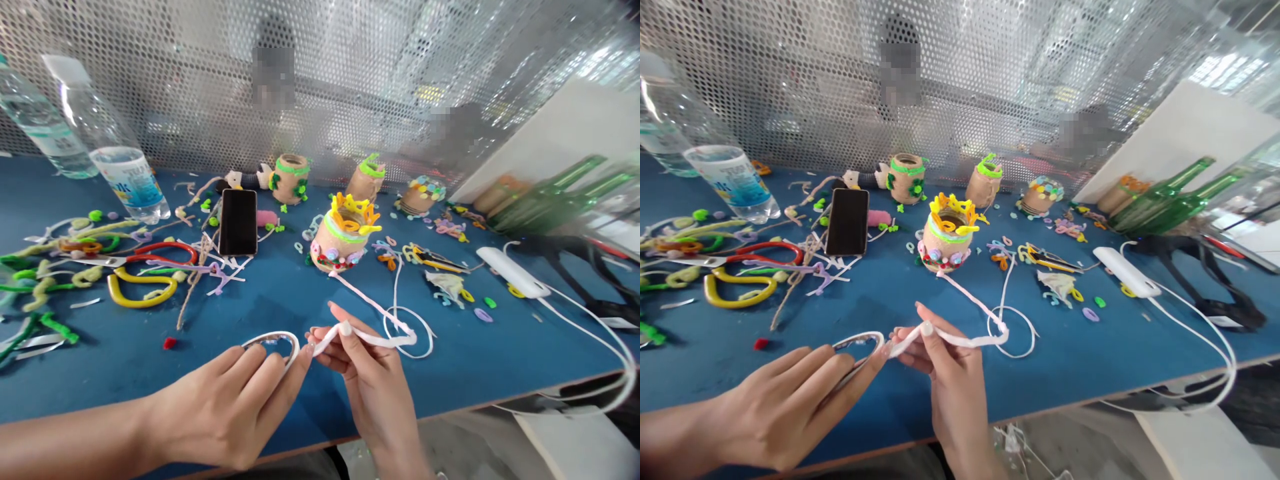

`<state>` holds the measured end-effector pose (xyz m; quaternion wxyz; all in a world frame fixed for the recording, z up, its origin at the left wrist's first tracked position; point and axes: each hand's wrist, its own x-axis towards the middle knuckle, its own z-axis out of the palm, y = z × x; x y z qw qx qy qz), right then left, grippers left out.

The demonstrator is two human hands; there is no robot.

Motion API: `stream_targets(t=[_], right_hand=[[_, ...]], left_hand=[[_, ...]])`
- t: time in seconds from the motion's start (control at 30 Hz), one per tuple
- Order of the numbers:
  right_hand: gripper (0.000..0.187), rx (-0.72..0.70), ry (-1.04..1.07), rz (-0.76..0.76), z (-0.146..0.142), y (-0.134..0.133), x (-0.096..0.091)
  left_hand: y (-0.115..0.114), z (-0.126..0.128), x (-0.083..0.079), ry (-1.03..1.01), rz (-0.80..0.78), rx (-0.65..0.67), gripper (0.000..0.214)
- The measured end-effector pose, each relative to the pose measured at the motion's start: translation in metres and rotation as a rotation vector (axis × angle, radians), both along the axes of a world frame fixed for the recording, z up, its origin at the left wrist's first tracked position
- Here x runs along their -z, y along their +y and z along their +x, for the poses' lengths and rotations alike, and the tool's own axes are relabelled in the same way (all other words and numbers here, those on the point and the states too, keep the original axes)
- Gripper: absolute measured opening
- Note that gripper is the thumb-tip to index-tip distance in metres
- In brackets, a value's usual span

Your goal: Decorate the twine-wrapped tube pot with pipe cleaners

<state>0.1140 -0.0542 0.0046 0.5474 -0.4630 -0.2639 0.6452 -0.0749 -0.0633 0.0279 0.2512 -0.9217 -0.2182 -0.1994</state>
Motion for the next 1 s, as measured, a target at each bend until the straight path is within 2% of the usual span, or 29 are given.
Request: stream_targets(t=[0.23,0.47,0.57,0.67,0.77,0.83,0.9,1.0], right_hand=[[0.033,0.045,-0.173,0.056,-0.005,0.000,0.006],[0.021,0.048,-0.519,0.178,-0.004,-0.003,0.005],[0.027,-0.007,-0.441,0.186,0.000,0.000,0.005],[0.028,-0.143,-0.307,0.198,0.006,0.004,0.002],[0.026,-0.243,-0.271,0.157,0.009,0.005,-0.002],[0.018,-0.231,-0.307,0.148,0.009,0.005,-0.004],[0.008,-0.179,-0.364,0.225,0.008,0.005,-0.003],[0.004,-0.130,-0.383,0.314,0.005,0.006,-0.001]], left_hand=[[-0.008,0.003,0.006,0.076,-0.046,0.004,0.034],[-0.010,0.009,0.008,0.088,-0.009,0.010,0.036],[-0.009,0.007,0.006,0.073,-0.037,-0.019,0.036],[-0.006,0.004,0.001,0.031,-0.071,-0.036,0.035],[-0.003,0.003,-0.005,0.004,-0.102,-0.041,0.034],[-0.003,0.002,-0.008,0.010,-0.110,-0.049,0.034],[-0.004,0.001,-0.009,0.036,-0.106,-0.051,0.035],[-0.006,-0.001,-0.008,0.059,-0.100,-0.043,0.036]])
